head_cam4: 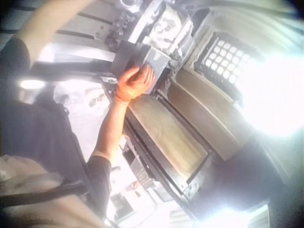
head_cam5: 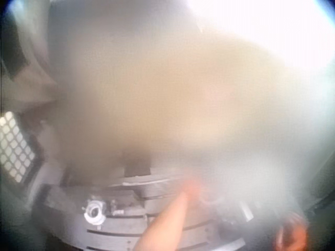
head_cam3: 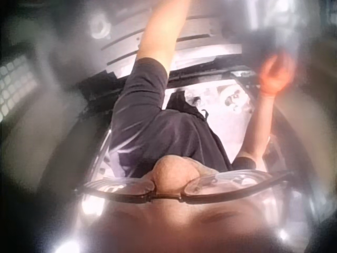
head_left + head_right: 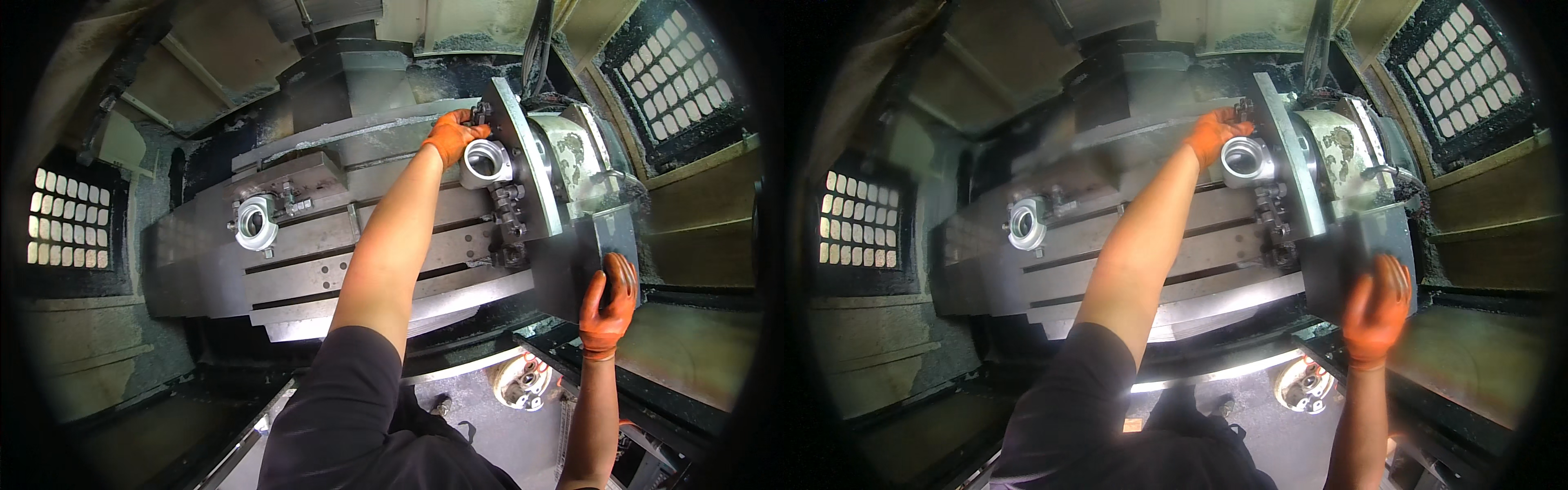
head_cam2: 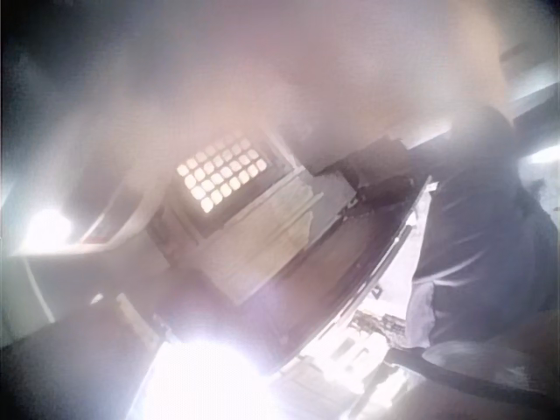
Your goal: The person uses a dial bore gauge to measure the internal diameter of several cylindrical metal parts. They repeatedly insert the gauge, read the dial, and place the parts into a wire basket or onto a machine bed. The person also uses a compressed air nozzle to clean the parts and the machine bed.
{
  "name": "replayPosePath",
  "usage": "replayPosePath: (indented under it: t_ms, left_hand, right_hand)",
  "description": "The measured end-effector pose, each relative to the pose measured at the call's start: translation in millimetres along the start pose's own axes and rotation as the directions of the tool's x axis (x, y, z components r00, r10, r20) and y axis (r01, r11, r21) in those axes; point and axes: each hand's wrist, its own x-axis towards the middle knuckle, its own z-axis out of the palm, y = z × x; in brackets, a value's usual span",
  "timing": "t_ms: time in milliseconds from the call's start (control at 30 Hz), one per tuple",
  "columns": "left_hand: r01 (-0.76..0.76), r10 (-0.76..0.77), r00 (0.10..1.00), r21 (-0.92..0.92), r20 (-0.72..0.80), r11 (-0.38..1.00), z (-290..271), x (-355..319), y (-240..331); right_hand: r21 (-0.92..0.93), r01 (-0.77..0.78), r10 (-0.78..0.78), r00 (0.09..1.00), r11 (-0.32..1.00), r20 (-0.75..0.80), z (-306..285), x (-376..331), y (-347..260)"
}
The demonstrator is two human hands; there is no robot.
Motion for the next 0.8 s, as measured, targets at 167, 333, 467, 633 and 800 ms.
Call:
replayPosePath:
  t_ms: [167,333,467,633,800]
  left_hand:
    - [0.083,-0.087,0.996,0.225,0.008,0.971,4.4,-42.0,53.8]
    - [0.145,-0.115,0.873,0.029,-0.475,0.989,-3.6,-96.2,-8.3]
    - [0.397,-0.488,0.872,-0.534,-0.034,0.747,73.0,-169.4,-33.1]
    - [0.386,-0.489,0.871,-0.678,0.045,0.625,129.6,-188.0,-4.0]
    - [0.411,-0.487,0.867,-0.703,0.104,0.581,126.6,-200.2,-0.9]
  right_hand:
    - [0.018,0.002,-0.001,0.999,1.000,-0.043,-3.2,8.7,-10.8]
    - [0.050,-0.010,0.011,1.000,0.999,-0.020,-1.6,9.5,-0.6]
    - [0.058,-0.020,0.024,0.997,0.998,-0.071,-3.0,7.2,-1.4]
    - [0.117,0.012,-0.001,0.996,0.993,-0.094,0.0,5.6,4.0]
    - [0.103,0.010,0.000,0.996,0.995,-0.091,0.5,6.8,3.6]
